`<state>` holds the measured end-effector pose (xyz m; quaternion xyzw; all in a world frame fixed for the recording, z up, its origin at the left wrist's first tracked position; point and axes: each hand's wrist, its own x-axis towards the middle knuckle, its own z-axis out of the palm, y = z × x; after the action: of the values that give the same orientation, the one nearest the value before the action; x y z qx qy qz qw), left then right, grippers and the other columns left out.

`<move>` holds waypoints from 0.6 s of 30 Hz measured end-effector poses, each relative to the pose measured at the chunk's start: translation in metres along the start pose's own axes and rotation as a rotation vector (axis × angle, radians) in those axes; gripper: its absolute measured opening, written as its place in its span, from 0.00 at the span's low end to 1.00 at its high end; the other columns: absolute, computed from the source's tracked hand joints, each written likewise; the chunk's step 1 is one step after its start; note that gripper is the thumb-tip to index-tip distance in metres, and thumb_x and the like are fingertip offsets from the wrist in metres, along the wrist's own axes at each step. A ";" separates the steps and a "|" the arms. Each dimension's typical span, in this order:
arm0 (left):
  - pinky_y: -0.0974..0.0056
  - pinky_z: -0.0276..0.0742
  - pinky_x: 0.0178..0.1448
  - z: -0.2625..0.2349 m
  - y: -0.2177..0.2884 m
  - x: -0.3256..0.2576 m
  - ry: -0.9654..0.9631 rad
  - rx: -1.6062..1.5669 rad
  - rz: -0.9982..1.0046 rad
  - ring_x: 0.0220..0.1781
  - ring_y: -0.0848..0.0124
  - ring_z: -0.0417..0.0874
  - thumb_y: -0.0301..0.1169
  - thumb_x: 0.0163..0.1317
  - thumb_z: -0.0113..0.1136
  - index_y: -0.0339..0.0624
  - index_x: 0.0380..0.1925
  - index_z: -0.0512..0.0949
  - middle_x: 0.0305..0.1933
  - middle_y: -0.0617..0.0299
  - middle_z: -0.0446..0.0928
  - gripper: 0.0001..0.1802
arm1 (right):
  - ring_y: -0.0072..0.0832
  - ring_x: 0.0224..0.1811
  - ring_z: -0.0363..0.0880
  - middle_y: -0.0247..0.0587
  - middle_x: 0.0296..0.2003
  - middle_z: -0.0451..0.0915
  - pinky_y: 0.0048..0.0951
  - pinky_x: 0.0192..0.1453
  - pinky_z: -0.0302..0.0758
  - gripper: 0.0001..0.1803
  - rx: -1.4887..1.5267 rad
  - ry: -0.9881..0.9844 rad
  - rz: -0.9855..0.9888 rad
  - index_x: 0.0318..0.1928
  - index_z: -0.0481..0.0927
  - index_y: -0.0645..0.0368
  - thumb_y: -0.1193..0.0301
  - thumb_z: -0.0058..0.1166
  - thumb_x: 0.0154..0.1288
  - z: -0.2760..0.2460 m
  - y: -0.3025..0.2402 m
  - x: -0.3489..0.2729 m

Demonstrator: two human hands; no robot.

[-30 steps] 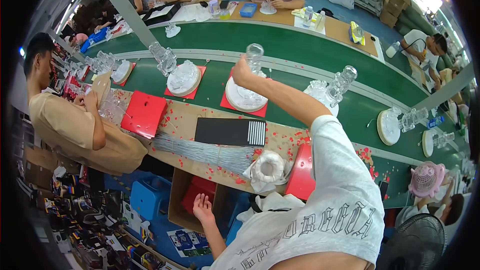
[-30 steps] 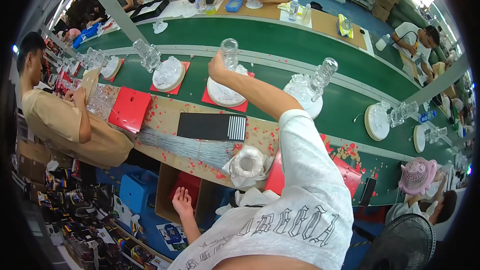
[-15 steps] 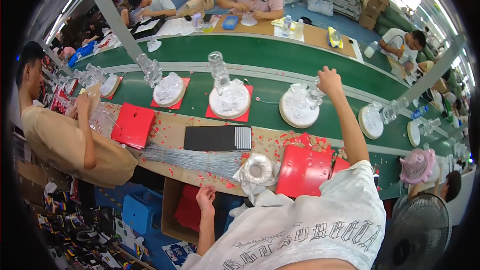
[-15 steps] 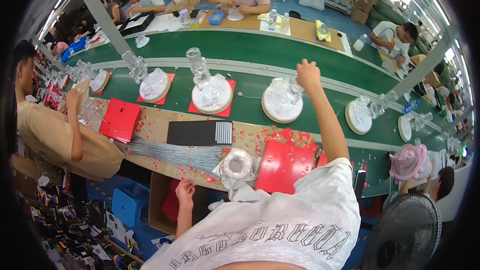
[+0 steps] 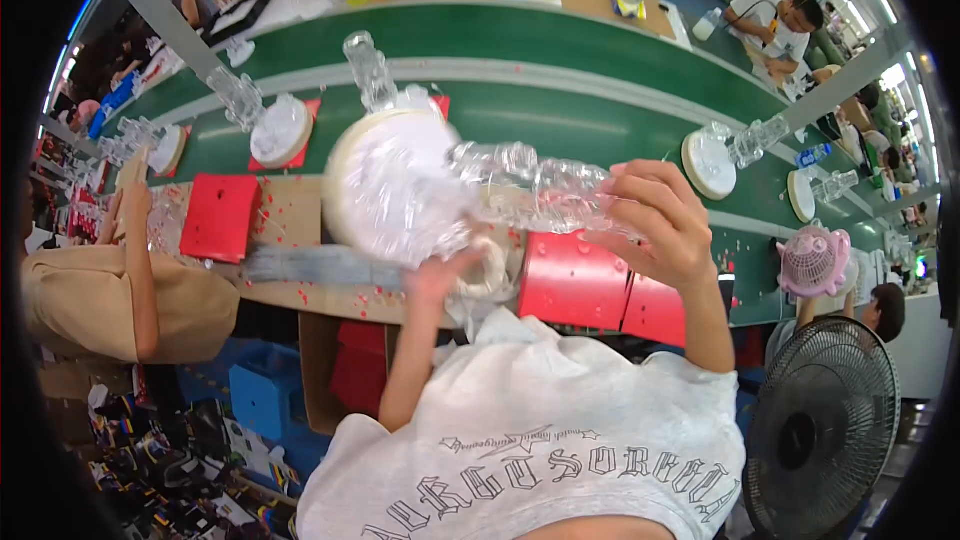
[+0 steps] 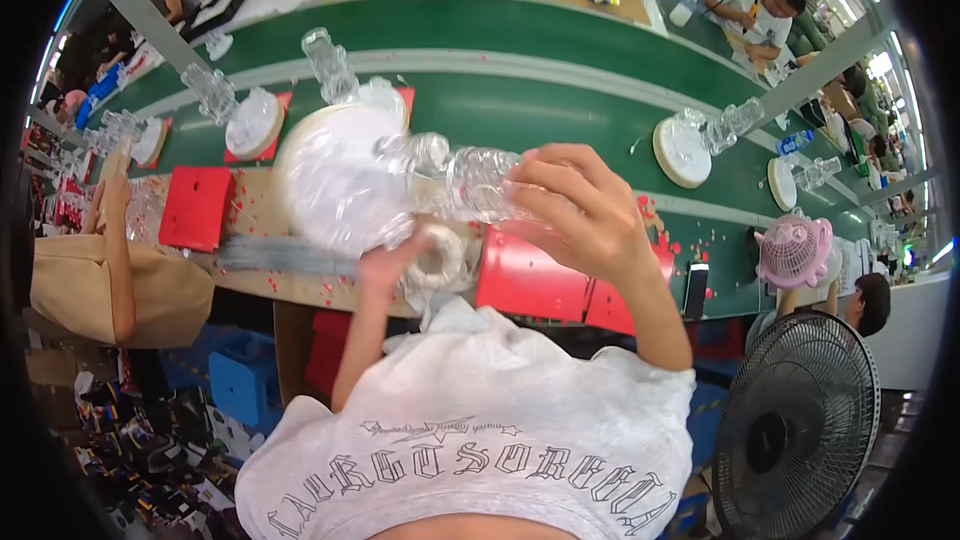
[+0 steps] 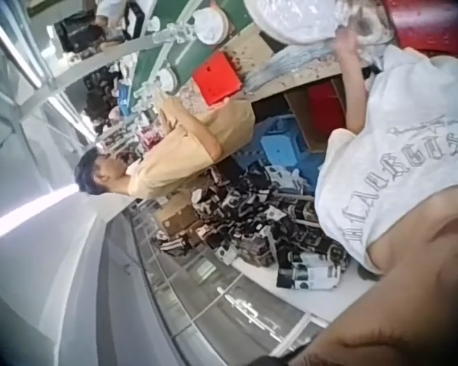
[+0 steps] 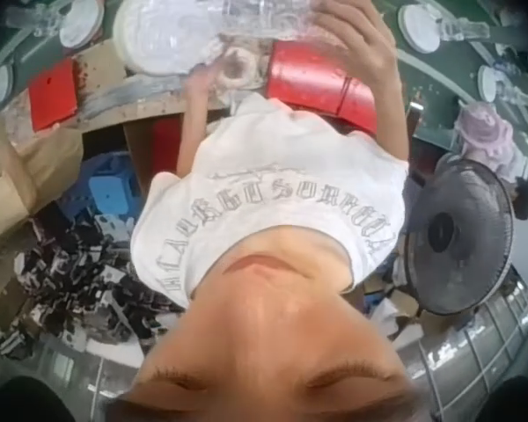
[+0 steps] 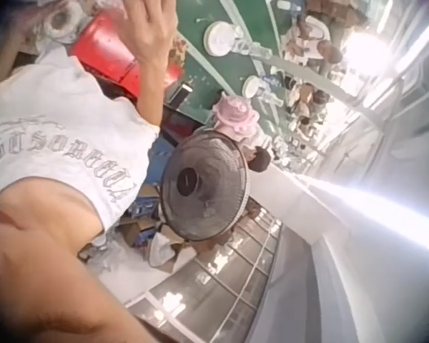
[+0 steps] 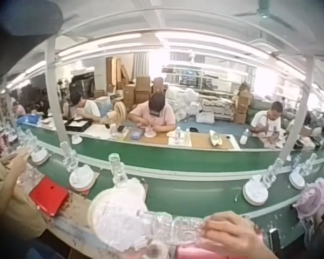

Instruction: Manually assemble small circular components onto a lighting fixture base using a cardboard template on a factory assembly line.

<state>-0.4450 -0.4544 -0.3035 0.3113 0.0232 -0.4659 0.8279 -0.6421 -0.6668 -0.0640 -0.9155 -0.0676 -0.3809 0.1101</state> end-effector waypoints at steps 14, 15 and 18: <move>0.47 0.62 0.78 0.025 0.130 -0.102 0.060 0.348 0.403 0.77 0.52 0.65 0.32 0.75 0.42 0.42 0.79 0.54 0.78 0.47 0.61 0.33 | 0.54 0.74 0.62 0.55 0.67 0.69 0.49 0.75 0.65 0.42 0.638 -0.221 0.625 0.68 0.71 0.54 0.84 0.60 0.46 0.295 -0.038 -0.184; 0.48 0.63 0.78 0.028 0.123 -0.100 0.086 0.416 0.397 0.77 0.53 0.65 0.32 0.76 0.41 0.41 0.79 0.53 0.78 0.47 0.61 0.32 | 0.53 0.76 0.58 0.54 0.68 0.69 0.52 0.78 0.61 0.39 0.522 -0.249 0.643 0.65 0.75 0.55 0.82 0.63 0.46 0.291 -0.031 -0.191; 0.52 0.61 0.79 0.053 0.080 -0.086 0.164 0.414 0.448 0.77 0.57 0.66 0.36 0.80 0.38 0.41 0.78 0.55 0.78 0.50 0.61 0.29 | 0.55 0.74 0.62 0.54 0.66 0.71 0.53 0.76 0.62 0.34 0.328 -0.145 0.761 0.62 0.77 0.58 0.78 0.65 0.50 0.257 0.009 -0.213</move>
<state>-0.4438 -0.3883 -0.1932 0.5070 -0.0746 -0.2404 0.8244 -0.6139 -0.6185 -0.3931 -0.8700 0.2079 -0.2318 0.3824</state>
